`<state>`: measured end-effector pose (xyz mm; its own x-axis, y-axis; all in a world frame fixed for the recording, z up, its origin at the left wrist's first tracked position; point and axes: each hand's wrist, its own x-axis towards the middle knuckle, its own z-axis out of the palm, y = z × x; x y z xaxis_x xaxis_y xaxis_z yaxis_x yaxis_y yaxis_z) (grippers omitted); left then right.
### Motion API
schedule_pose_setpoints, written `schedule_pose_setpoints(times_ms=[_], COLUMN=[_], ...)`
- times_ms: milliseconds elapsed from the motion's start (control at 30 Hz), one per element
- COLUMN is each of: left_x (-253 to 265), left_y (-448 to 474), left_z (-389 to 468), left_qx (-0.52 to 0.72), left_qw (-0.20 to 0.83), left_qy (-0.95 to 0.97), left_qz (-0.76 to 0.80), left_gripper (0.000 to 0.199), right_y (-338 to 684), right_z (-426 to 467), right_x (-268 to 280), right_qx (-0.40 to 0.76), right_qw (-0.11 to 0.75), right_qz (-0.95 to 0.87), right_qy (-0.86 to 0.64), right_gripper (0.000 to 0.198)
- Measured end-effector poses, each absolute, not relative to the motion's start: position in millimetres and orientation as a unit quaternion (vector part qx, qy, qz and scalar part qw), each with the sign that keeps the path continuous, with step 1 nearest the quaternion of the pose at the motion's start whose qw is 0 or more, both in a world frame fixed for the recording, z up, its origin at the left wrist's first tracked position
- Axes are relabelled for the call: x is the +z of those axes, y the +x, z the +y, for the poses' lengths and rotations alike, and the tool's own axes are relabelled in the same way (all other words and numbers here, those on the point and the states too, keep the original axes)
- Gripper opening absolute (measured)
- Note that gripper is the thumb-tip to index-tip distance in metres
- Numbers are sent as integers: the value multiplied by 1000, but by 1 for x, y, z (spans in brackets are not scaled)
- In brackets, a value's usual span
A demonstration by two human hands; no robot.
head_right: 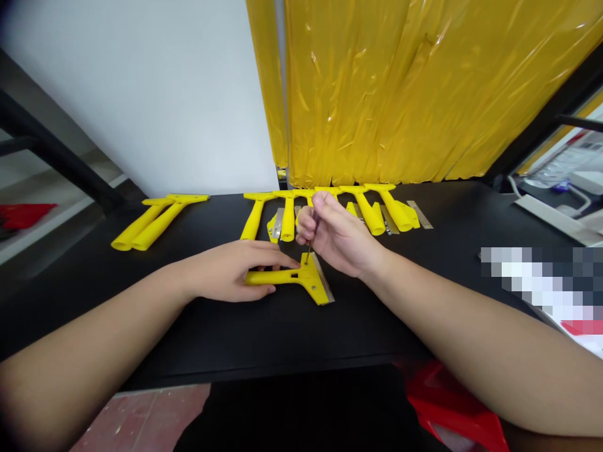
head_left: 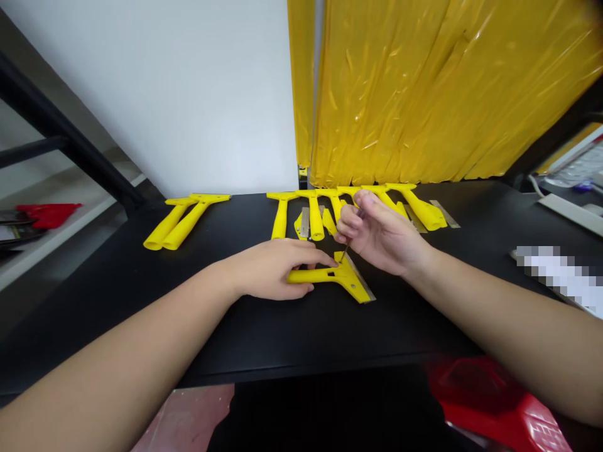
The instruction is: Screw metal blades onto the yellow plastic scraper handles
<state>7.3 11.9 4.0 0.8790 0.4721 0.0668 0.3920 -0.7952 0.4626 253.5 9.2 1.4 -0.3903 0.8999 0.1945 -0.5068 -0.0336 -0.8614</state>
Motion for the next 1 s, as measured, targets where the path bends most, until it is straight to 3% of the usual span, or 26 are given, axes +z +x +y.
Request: schedule_pose_setpoints(times_ms=[233,367,500,667,1000], left_x=[6,8,9,6,1], left_y=[7,5,1,2,4], left_z=[13,14,16,18,20], left_qx=[85,79,87,110,117], left_qw=[223,229,246,249,250], left_qy=[948,951,946,942,942], left_qz=[210,191,195,195,190], left_gripper=[52,46,29,10,11], right_y=[255,258,265,266,254], right_z=[13,11,10,3,-8], right_x=[1,8,15,14,7], right_qx=[700,670,669,739,801], right_qw=[481,516,532,460,362], right_qz=[-477,-474,-465,-464,-465], right_qy=[-226,-243,-231,-161,-110], right_gripper=[44,49,43,34,24])
